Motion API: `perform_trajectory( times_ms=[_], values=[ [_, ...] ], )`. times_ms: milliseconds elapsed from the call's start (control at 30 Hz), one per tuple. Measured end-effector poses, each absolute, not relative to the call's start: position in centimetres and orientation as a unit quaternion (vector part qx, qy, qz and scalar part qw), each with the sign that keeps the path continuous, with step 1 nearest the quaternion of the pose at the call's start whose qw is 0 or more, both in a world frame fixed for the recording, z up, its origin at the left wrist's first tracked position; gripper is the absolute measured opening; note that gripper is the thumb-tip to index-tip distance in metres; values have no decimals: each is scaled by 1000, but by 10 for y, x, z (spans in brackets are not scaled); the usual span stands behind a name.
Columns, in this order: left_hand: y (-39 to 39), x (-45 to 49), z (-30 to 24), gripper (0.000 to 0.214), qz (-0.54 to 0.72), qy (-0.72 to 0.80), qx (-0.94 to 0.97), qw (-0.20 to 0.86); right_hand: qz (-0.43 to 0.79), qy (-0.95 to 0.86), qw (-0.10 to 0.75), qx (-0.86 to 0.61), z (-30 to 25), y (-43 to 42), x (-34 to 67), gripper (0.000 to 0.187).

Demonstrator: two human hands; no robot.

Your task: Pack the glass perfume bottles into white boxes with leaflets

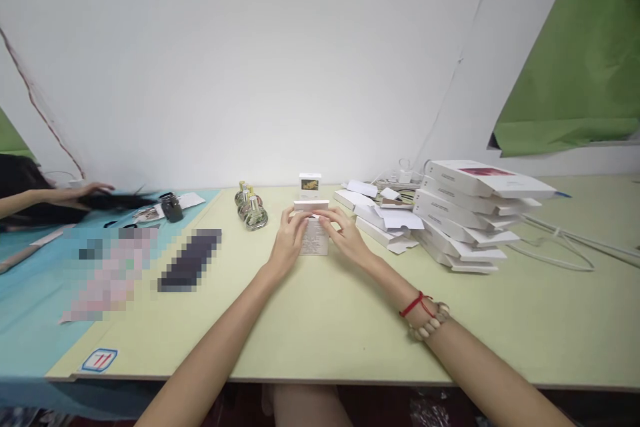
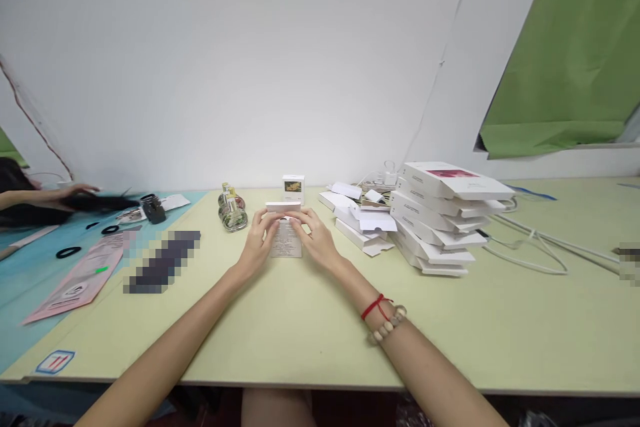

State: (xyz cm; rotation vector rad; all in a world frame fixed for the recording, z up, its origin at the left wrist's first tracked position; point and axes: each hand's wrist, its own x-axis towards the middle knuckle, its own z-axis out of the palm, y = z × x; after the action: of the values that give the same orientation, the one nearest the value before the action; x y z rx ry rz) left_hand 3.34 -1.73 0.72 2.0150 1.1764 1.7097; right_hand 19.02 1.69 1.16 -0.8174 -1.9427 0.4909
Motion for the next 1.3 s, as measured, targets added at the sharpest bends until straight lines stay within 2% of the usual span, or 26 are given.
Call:
perform_trajectory(
  times_ms=[67, 200, 267, 467, 700, 900, 1000, 1300],
  values=[
    [-17, 34, 5, 25, 576, 410, 696, 122, 211, -779, 484, -339, 9, 17, 189, 36],
    [-16, 34, 5, 24, 591, 403, 687, 126, 259, -717, 546, -347, 8, 17, 186, 57],
    [-16, 34, 6, 22, 600, 394, 681, 143, 257, -706, 563, -344, 11, 15, 186, 61],
    [-19, 36, 12, 13, 626, 395, 625, 249, 218, -733, 556, -326, 23, 10, 186, 35],
    [-18, 35, 9, 7, 630, 400, 604, 280, 214, -738, 552, -324, 20, 16, 188, 29],
    [-16, 37, 5, 24, 661, 388, 568, 301, 189, -759, 539, -314, 20, 14, 190, 28],
    [-20, 37, 7, 27, 660, 396, 575, 280, 179, -769, 528, -313, 22, 13, 191, 29],
    [-19, 33, 7, 26, 599, 431, 662, 129, 170, -780, 515, -312, 23, 12, 192, 30]
  ],
)
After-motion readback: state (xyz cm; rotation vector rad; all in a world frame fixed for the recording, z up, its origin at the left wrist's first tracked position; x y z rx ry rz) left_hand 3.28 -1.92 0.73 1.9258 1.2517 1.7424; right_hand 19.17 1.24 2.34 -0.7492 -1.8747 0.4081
